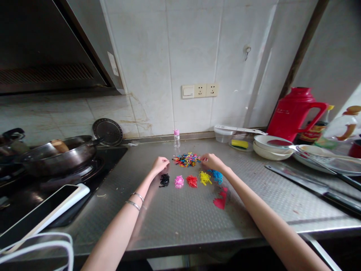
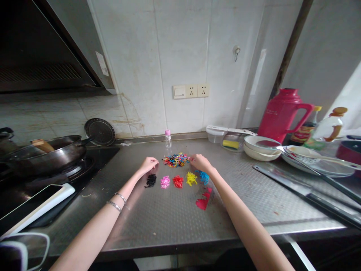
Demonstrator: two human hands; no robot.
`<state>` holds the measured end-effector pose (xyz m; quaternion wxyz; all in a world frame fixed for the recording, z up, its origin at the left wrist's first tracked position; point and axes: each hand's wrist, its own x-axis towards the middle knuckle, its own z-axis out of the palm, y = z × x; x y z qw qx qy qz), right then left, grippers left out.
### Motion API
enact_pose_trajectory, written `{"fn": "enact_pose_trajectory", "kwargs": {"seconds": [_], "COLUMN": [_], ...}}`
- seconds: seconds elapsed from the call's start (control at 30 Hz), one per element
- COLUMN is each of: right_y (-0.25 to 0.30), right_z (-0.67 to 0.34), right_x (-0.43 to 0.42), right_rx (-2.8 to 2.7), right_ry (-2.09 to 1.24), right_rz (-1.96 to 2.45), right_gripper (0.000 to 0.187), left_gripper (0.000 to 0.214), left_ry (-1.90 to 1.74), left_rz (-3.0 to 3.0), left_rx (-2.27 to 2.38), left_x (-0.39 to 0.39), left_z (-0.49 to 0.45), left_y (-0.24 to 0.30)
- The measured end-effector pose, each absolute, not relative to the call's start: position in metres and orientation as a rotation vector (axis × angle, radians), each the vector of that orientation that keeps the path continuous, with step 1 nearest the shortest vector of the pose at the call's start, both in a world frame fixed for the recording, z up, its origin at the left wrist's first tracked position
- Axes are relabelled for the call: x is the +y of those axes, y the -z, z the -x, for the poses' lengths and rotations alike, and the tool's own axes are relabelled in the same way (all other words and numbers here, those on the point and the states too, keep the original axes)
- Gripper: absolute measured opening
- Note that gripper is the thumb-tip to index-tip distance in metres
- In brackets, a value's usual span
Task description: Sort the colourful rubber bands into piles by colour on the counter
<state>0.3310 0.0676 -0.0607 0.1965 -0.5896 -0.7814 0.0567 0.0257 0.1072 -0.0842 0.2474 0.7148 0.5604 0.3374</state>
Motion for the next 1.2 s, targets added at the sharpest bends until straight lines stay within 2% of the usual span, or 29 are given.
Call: {"fn": "enact_pose_trajectory", "kwargs": {"seconds": [0.13, 0.67, 0.8, 1.07, 1.2], "right_y": [0.061, 0.064, 0.047, 0.033, 0.032], "right_z": [-0.329, -0.337, -0.358, -0.395, -0.397], "right_x": [0.064, 0.083, 0.081, 0.068, 0.067], "right_rx": [-2.243, -2.409, -2.413, -2.485, -2.413], "right_ry": [-0.047, 0.058, -0.105, -0.706, -0.834], "right_rz": [1.637, 1.542, 1.598, 1.668, 1.68], "right_gripper": [0.021, 0.021, 0.02, 0.02, 0.022], "left_gripper": [0.022, 0.021, 0.022, 0.022, 0.021], "left_ry": [-0.922, -0.921, -0.912, -0.9, -0.901], "left_rz": [-1.954, -1.989, -1.992, -1.985, -1.982], "left_rx": [1.531, 1.516, 1.528, 1.545, 1.553], "left_x": [0.105, 0.106, 0.106, 0.106, 0.105], "left_z": [-0.026, -0.026, -0.026, -0.026, -0.027], "left_y": [0.083, 0.086, 0.086, 0.084, 0.083]}}
